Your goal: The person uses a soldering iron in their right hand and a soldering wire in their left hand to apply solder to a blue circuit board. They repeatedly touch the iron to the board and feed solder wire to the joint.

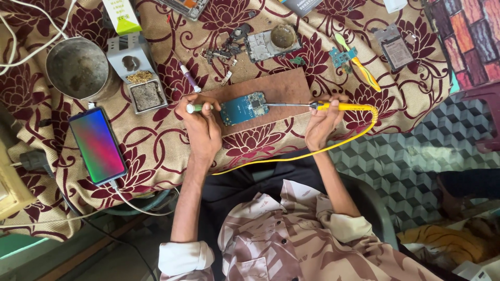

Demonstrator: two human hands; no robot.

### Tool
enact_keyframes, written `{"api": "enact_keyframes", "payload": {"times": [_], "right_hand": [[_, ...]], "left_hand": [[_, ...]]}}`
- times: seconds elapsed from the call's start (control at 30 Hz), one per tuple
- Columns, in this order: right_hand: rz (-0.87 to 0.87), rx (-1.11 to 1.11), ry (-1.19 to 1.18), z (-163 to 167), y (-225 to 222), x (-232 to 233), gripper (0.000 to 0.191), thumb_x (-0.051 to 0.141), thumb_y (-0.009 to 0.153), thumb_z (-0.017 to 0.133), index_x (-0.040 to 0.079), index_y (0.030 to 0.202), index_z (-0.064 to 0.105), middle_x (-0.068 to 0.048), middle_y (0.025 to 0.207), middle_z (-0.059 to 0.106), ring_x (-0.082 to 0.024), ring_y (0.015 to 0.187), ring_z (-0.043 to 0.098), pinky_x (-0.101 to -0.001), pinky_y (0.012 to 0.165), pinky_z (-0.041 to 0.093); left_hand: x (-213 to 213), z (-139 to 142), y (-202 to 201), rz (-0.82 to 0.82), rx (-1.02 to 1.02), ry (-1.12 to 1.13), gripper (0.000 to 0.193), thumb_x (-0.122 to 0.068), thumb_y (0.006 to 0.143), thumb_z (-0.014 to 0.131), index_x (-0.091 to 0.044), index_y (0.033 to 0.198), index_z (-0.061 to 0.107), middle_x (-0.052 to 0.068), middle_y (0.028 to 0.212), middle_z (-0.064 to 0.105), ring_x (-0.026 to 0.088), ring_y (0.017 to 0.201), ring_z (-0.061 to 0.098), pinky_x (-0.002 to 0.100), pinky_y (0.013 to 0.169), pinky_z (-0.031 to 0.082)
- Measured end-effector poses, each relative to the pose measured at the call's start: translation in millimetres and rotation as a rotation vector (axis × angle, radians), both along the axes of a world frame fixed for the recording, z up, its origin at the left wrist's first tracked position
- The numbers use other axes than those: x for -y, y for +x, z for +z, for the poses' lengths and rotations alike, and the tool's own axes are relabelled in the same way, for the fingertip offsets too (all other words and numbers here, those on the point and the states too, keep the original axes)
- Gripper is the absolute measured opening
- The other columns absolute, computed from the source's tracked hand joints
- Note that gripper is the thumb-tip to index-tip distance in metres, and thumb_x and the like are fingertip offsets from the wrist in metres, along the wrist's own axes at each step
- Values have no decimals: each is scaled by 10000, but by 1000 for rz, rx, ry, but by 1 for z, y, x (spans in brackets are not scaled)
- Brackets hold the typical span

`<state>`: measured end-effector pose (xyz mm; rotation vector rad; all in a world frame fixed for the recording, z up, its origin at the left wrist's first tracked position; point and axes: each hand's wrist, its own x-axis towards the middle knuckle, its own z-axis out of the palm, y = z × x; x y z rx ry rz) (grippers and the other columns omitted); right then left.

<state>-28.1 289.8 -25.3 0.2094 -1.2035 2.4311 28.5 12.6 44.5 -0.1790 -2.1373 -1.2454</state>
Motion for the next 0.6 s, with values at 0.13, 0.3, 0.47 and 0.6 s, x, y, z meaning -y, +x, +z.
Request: {"api": "enact_keyframes", "payload": {"times": [0.13,0.3,0.47,0.6], "right_hand": [[2,11,-12,6,3,2,259,361,1148,424,108,1203,427,-31,928,506,-127,812,491,-305,785,425],[16,11,-36,8,5,4,291,387,1150,451,96,1157,454,-25,845,456,-106,767,441,-277,748,387],[-25,54,-35,8,5,5,270,356,1150,466,87,1123,468,-3,875,419,-78,739,393,-261,722,374],[-22,45,24,11,6,7,251,339,1164,460,97,1099,457,-2,883,409,-83,743,376,-258,723,366]], "left_hand": [[0,-2,0,-22,34,77,244,-139,1176,353,4,1340,243,116,946,643,154,679,534,328,731,450],[1,-4,2,15,-19,-31,232,-133,1191,348,-10,1359,245,113,934,623,185,747,547,378,813,452],[1,-2,2,-18,39,55,229,-122,1180,353,-3,1344,247,114,949,635,153,727,531,326,791,445],[1,-1,2,-12,-9,4,237,-110,1185,353,1,1358,235,118,937,623,178,781,559,351,842,447]]}}
